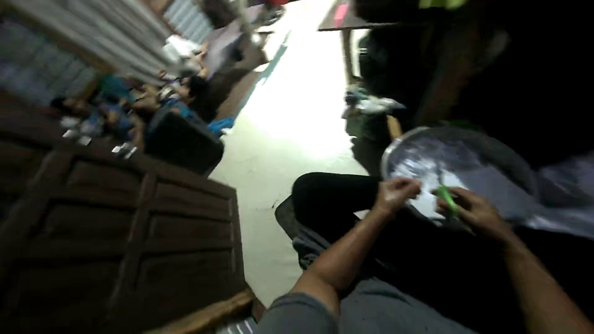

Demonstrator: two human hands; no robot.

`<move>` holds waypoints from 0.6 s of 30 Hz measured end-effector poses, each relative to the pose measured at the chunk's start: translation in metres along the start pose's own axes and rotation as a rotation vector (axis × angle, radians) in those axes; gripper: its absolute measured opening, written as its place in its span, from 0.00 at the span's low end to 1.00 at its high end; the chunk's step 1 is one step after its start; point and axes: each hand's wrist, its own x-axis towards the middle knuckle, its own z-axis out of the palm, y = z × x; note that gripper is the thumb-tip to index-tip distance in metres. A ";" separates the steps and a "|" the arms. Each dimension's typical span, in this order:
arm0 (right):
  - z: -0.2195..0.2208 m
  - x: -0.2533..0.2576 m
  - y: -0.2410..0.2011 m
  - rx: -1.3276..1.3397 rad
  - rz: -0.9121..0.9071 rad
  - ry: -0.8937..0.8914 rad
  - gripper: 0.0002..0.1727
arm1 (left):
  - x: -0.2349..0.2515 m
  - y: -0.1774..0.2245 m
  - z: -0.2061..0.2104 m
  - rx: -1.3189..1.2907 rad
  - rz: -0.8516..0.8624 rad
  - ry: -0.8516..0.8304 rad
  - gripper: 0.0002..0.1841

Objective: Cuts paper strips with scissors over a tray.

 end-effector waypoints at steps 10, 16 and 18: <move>-0.004 0.002 -0.002 0.276 -0.060 0.192 0.21 | -0.011 0.004 0.008 0.229 0.077 -0.165 0.11; -0.007 0.002 -0.001 0.361 -0.047 0.158 0.21 | -0.013 0.004 0.018 0.412 0.083 -0.248 0.12; -0.005 0.002 -0.005 0.357 -0.037 0.169 0.20 | -0.012 0.005 0.018 0.425 0.080 -0.248 0.12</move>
